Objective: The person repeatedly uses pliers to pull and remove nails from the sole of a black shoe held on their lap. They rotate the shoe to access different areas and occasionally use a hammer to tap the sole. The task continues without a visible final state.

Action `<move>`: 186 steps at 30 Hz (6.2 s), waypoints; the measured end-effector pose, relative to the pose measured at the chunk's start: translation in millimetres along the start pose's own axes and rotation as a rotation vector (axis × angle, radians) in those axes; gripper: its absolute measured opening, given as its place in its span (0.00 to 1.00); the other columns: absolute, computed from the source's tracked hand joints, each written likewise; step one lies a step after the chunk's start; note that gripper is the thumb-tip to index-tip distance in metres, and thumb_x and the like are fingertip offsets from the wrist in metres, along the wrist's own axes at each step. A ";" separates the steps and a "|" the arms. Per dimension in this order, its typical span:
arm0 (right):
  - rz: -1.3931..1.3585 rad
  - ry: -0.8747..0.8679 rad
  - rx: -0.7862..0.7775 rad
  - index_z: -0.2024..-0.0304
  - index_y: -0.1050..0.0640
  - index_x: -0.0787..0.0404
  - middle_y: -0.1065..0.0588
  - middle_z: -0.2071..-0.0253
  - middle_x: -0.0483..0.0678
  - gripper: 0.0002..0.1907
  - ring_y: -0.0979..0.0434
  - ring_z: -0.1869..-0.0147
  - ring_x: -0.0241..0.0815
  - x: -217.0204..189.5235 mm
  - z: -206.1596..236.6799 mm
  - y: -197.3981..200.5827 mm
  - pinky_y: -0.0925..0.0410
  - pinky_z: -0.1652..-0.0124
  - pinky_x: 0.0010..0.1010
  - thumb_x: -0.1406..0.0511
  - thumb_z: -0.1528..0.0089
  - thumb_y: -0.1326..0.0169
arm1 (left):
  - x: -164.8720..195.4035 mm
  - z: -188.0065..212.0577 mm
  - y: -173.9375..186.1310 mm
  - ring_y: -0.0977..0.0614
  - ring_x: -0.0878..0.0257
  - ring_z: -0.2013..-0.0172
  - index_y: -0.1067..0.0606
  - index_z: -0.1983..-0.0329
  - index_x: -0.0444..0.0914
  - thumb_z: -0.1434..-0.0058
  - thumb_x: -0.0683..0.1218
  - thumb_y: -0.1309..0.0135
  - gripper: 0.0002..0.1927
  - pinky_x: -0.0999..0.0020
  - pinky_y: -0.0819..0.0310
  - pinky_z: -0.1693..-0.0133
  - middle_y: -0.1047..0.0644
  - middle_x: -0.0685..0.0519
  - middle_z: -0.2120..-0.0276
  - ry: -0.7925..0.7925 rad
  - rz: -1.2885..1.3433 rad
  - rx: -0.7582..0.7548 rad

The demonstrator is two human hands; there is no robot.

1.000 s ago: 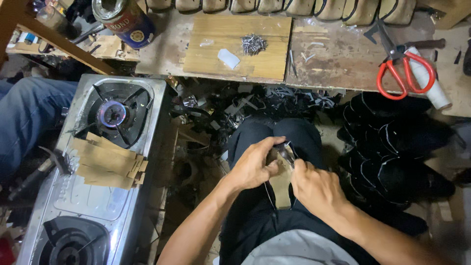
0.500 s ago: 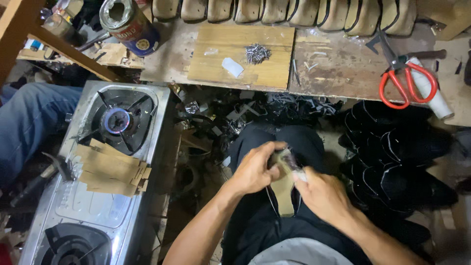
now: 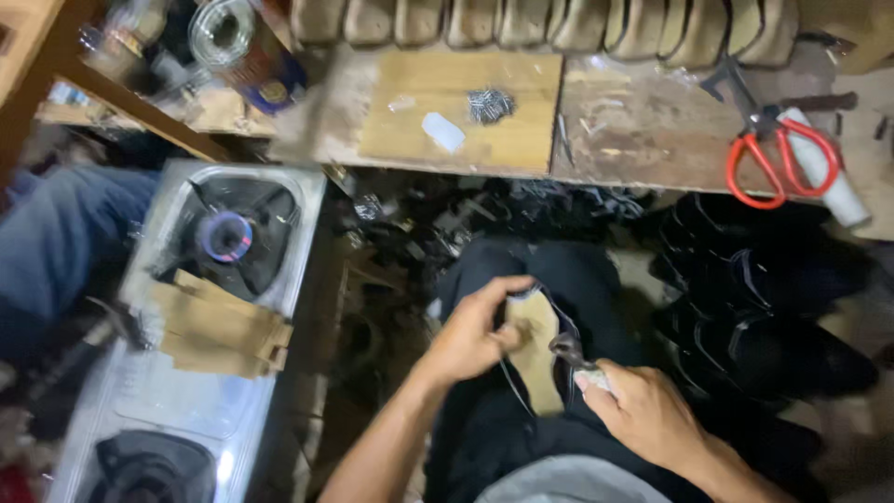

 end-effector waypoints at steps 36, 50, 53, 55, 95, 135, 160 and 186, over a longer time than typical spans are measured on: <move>-0.116 0.514 0.610 0.48 0.24 0.73 0.22 0.47 0.61 0.27 0.19 0.42 0.56 -112.7 12.7 80.8 0.26 0.45 0.39 0.68 0.48 0.34 | -69.3 4.8 -21.0 0.16 0.59 0.55 0.28 0.44 0.40 0.30 0.52 0.51 0.16 0.61 0.17 0.57 0.19 0.51 0.52 0.195 1.317 0.545; 0.008 0.523 0.742 0.52 0.22 0.72 0.21 0.51 0.60 0.22 0.17 0.45 0.55 -122.3 13.0 77.8 0.25 0.47 0.38 0.67 0.45 0.33 | -64.9 11.0 -32.9 0.17 0.59 0.55 0.28 0.45 0.40 0.31 0.54 0.49 0.18 0.61 0.18 0.54 0.19 0.50 0.52 0.223 1.364 0.584; 0.026 0.536 0.757 0.52 0.22 0.71 0.20 0.52 0.58 0.21 0.17 0.44 0.55 -122.7 14.5 76.9 0.25 0.46 0.38 0.68 0.46 0.33 | -61.4 9.6 -33.0 0.17 0.59 0.55 0.28 0.43 0.40 0.30 0.53 0.49 0.17 0.63 0.19 0.55 0.19 0.50 0.52 0.185 1.374 0.564; -0.054 0.524 0.687 0.52 0.22 0.71 0.20 0.51 0.59 0.23 0.17 0.44 0.54 -119.0 11.0 77.9 0.25 0.46 0.37 0.67 0.47 0.32 | -60.5 11.3 -29.9 0.17 0.60 0.56 0.28 0.43 0.40 0.30 0.53 0.49 0.17 0.63 0.19 0.57 0.19 0.50 0.53 0.170 1.350 0.577; -0.790 0.115 0.175 0.40 0.26 0.70 0.21 0.47 0.53 0.29 0.19 0.46 0.42 -8.0 5.8 27.1 0.26 0.49 0.30 0.58 0.38 0.44 | -67.2 65.2 -44.6 0.18 0.64 0.59 0.26 0.49 0.37 0.34 0.51 0.46 0.15 0.64 0.22 0.56 0.19 0.53 0.59 0.199 1.188 0.445; -1.823 -0.067 -0.524 0.56 0.21 0.67 0.20 0.64 0.56 0.13 0.18 0.67 0.46 40.1 -38.4 -34.9 0.25 0.70 0.36 0.71 0.42 0.36 | -6.4 46.3 -122.6 0.20 0.47 0.47 0.30 0.32 0.31 0.48 0.63 0.27 0.49 0.51 0.25 0.43 0.22 0.40 0.45 0.164 1.570 -0.211; 0.324 -0.003 -0.167 0.38 0.28 0.60 0.19 0.66 0.51 0.28 0.16 0.72 0.45 66.9 52.2 -18.2 0.23 0.70 0.36 0.56 0.39 0.45 | 15.2 -47.2 -83.3 0.27 0.48 0.50 0.23 0.56 0.41 0.56 0.58 0.31 0.27 0.51 0.33 0.52 0.27 0.44 0.50 -0.326 -0.940 -0.010; -0.292 -0.586 -0.641 0.58 0.23 0.71 0.19 0.72 0.61 0.12 0.18 0.74 0.51 82.6 -112.5 59.0 0.24 0.73 0.40 0.67 0.39 0.48 | -0.5 -25.7 -98.4 0.26 0.44 0.42 0.24 0.57 0.40 0.42 0.51 0.39 0.15 0.50 0.32 0.44 0.29 0.37 0.41 -0.509 -1.034 0.215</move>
Point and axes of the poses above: each hand's wrist, its own z-axis away from the middle knuckle, its own y-axis out of the back of the hand, x = y × z, the point moved 8 cm from there along -z, towards the middle knuckle
